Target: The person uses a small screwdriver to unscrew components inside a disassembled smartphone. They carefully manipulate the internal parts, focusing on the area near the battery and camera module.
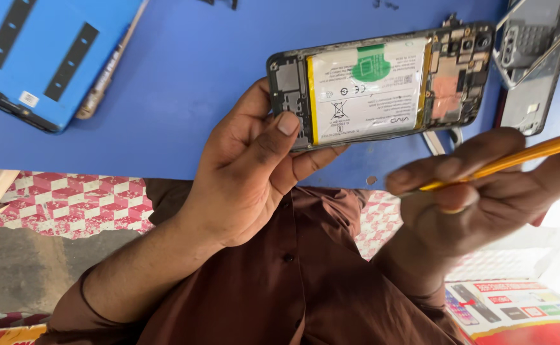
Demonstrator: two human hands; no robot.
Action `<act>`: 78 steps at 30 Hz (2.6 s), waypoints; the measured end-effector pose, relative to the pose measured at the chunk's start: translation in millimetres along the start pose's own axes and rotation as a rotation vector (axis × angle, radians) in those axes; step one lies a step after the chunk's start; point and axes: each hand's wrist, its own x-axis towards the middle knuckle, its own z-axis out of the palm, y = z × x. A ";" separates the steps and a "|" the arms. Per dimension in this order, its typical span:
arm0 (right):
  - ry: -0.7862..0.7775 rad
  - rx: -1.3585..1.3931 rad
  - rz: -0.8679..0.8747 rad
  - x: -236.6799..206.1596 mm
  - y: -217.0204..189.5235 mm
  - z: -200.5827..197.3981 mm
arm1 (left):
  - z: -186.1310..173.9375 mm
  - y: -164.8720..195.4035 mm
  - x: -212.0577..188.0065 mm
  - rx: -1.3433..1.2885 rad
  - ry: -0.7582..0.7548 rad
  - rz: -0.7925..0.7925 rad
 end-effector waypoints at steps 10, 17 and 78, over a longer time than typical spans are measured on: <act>0.228 -0.055 0.048 -28.9 18.2 41.6 | -24.5 -15.6 -18.8 0.336 -0.087 0.086; 0.082 -0.117 -0.036 -34.6 27.4 53.8 | -28.3 -14.9 -15.7 0.385 -0.049 0.078; 0.111 -0.267 0.042 -8.0 35.6 75.7 | -37.6 1.6 2.4 0.334 -0.072 0.079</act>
